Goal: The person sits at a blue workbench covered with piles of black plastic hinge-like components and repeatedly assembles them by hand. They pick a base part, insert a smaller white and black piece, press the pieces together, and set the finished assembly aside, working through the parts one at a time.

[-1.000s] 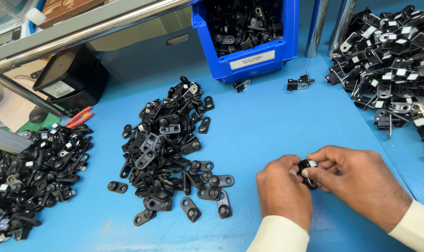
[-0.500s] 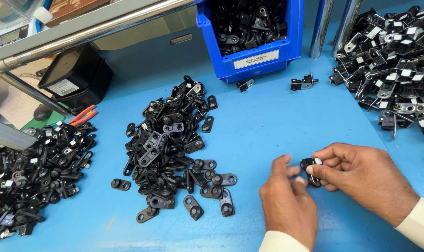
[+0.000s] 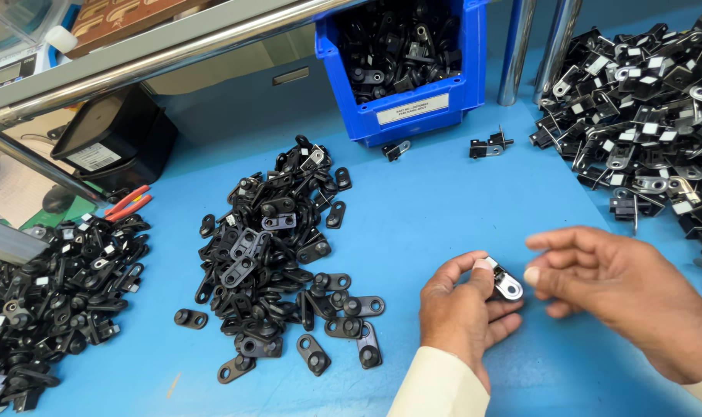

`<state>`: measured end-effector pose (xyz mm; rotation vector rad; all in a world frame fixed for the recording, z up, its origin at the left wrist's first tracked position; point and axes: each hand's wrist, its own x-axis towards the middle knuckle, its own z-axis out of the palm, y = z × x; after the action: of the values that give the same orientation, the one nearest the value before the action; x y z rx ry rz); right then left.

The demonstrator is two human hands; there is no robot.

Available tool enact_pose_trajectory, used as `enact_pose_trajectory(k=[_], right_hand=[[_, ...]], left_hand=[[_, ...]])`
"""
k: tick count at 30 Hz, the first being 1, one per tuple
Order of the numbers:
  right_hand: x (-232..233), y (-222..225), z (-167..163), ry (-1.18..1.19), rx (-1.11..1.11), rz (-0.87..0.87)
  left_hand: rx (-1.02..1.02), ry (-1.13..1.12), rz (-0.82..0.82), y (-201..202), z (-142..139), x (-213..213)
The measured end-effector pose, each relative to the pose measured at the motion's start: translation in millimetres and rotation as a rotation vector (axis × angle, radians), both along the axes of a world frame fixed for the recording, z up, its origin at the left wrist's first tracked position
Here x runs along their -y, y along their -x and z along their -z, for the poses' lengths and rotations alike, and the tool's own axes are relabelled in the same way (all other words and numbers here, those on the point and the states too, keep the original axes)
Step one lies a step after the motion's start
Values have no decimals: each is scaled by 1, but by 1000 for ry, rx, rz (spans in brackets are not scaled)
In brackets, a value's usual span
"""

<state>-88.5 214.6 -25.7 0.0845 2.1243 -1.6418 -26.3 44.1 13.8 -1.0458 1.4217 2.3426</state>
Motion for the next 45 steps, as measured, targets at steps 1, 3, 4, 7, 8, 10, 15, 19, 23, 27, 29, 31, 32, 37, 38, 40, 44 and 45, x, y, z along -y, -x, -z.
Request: enact_pose_trajectory(k=[1,3,4,7,8,10,15,19,23,27,29,31,32,37,38,40,44,45], right_hand=[[-2,0,1,-47,102,78],[-4,1,4,-36,203,29],[-4,2,5,-30,254,4],[-7,5,8,-42,231,-10],[-7,6,9,-35,252,-29],[-8,10,9,-20,294,-68],[-2,8,6,55,368,73],[12,-12,6,-200,-71,95],[11,-30,10,-522,-756,-65],[3,-10,14,-219,-176,33],[0,-3,18,-47,118,115],[-3,0,22,-43,274,155],[-3,0,25,30,266,141],[0,5,27,280,267,172],[2,6,25,285,275,239],[7,8,19,293,291,371],[20,-1,12,185,177,418],[23,-4,13,145,76,379]], left_hand=[[-21,-30,16,0,1,1],[-61,-52,62,0,3,0],[-80,-44,89,0,3,-1],[-85,2,167,2,2,-2],[-76,21,192,2,2,-2],[-130,96,232,4,2,0],[-107,156,143,7,0,-5],[-31,188,55,10,-6,-11],[50,177,36,10,-14,-10],[58,127,-8,13,-17,-5],[29,91,-51,15,-17,1],[38,13,-24,17,-16,3],[43,-24,-10,18,-16,4],[11,-71,-63,18,-15,-5],[2,-74,-105,18,-15,-8],[16,-10,-117,19,-16,-11],[69,95,-143,20,-14,-14],[43,71,-169,20,-14,-14]])
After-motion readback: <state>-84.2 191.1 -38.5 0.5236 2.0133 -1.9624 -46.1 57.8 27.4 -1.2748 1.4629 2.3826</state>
